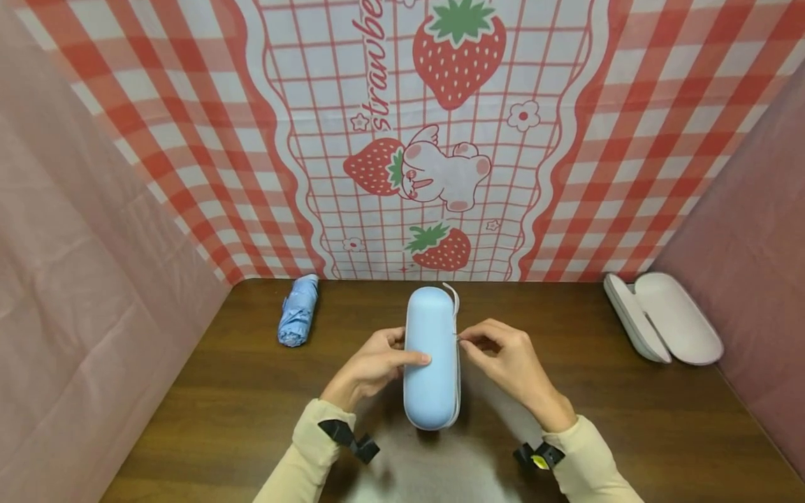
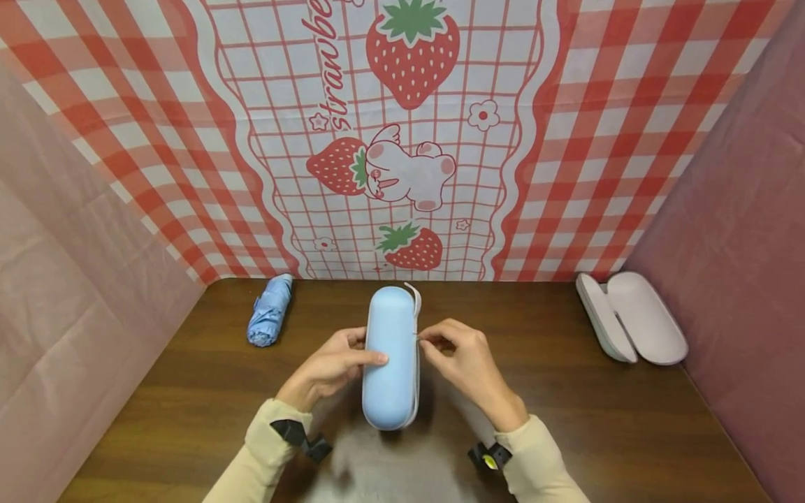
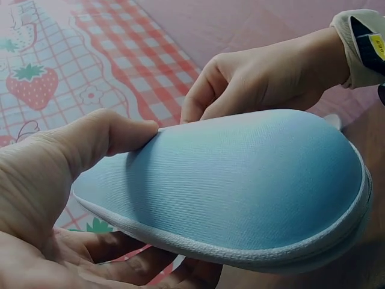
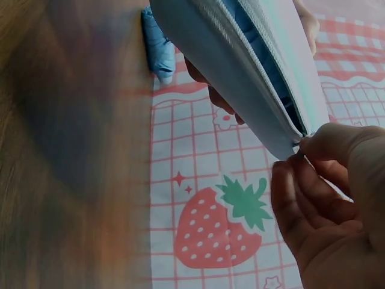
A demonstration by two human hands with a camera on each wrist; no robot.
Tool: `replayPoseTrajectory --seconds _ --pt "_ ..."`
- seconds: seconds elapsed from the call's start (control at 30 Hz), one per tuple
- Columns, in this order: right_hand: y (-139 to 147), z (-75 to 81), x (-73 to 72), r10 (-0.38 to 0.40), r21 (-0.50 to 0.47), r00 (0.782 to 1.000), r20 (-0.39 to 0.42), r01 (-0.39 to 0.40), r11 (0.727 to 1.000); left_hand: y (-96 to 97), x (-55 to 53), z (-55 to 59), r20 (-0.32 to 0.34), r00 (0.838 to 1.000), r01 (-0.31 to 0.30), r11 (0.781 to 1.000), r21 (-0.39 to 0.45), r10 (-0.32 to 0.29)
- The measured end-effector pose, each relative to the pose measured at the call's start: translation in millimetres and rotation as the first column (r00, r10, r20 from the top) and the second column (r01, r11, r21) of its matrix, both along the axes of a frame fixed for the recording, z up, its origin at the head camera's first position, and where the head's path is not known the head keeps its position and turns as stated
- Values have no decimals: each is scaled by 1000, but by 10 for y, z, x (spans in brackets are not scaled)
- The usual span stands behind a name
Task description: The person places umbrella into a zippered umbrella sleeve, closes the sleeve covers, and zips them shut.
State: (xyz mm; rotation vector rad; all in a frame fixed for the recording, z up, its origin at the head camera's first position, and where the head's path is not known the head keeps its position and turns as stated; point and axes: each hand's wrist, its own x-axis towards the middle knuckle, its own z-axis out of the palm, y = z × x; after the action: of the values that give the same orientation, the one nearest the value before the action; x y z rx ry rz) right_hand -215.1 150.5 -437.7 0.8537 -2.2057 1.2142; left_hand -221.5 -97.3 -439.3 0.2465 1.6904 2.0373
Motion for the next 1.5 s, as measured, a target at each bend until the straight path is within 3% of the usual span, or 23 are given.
replayPoseTrajectory --seconds 0.2,0.5,0.8,1.5 --pt "0 37 28 -7 64 999 -37 10 998 2 23 28 0 1000 16 1000 11 -16" --pt "37 96 43 9 100 1000 4 -9 995 16 32 42 -14 1000 27 999 -33 -28" --pt "61 127 29 29 73 997 -76 -24 997 30 52 62 -10 1000 25 999 -29 -25" --pt "19 115 65 96 95 993 -65 -89 991 24 48 50 -2 1000 -17 999 30 17"
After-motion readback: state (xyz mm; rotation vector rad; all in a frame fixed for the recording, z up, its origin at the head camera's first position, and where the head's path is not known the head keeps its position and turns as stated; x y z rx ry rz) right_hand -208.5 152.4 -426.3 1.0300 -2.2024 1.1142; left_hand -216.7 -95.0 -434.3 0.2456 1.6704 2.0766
